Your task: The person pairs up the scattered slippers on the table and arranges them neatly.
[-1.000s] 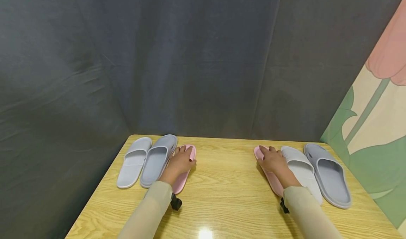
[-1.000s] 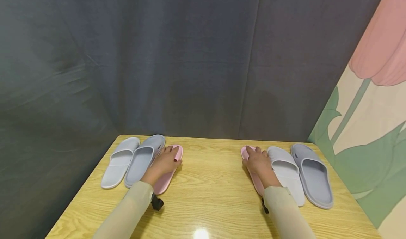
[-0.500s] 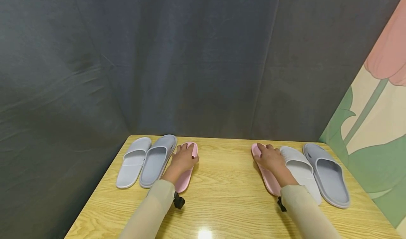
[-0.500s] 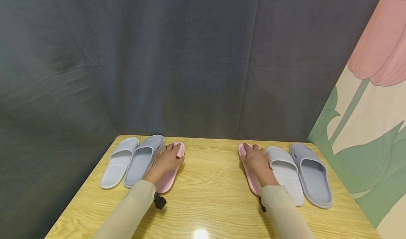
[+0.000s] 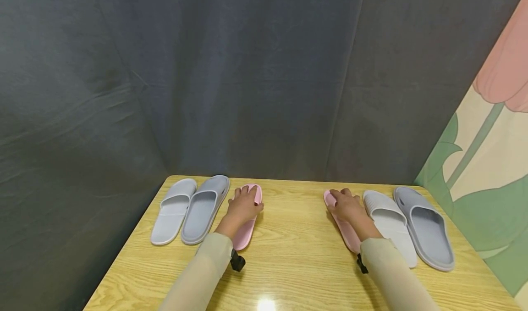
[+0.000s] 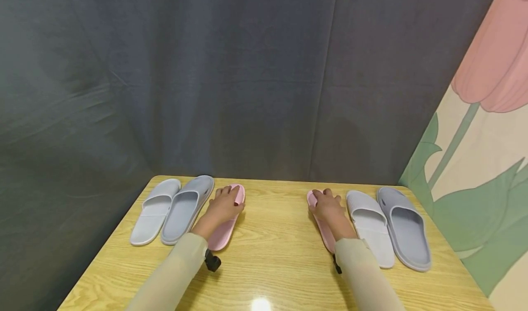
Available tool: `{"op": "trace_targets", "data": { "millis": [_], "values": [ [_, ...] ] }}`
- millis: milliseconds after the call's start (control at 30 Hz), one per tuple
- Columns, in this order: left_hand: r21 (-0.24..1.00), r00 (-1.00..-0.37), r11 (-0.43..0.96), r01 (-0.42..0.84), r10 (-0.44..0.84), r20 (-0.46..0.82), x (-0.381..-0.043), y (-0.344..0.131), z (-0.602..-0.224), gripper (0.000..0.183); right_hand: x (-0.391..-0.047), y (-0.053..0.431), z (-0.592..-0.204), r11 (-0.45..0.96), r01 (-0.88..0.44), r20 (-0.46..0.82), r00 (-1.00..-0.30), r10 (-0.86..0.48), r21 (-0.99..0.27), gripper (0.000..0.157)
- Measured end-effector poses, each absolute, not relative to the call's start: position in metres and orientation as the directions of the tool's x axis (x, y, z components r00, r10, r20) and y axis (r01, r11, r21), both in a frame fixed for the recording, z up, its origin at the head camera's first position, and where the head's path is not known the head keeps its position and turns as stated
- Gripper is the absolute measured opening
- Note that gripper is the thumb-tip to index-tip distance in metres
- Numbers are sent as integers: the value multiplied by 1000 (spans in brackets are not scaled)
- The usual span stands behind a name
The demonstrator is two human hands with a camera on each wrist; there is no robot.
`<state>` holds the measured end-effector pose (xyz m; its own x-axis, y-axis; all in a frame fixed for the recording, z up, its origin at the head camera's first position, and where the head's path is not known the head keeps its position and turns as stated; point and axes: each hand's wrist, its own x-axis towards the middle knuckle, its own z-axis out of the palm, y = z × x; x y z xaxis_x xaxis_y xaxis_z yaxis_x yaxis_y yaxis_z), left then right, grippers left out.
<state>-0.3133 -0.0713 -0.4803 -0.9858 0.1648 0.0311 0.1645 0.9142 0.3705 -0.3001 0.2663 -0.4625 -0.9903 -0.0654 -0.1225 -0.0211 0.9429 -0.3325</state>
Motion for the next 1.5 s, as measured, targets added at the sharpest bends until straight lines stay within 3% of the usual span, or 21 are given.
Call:
{"op": "trace_targets", "data": {
  "millis": [200, 833, 1500],
  "values": [
    [370, -988, 916, 155, 154, 33, -314, -70, -481, 70, -304, 269, -465, 936, -53, -93, -992, -90, -347, 66],
    [394, -986, 904, 167, 161, 48, -316, -62, -473, 70, -312, 257, -460, 944, 42, -93, -996, 12, -327, 69],
    [397, -986, 903, 163, 167, 25, -319, -51, -469, 70, -313, 248, -455, 935, 42, -39, -999, 31, -353, 67]
  ]
}}
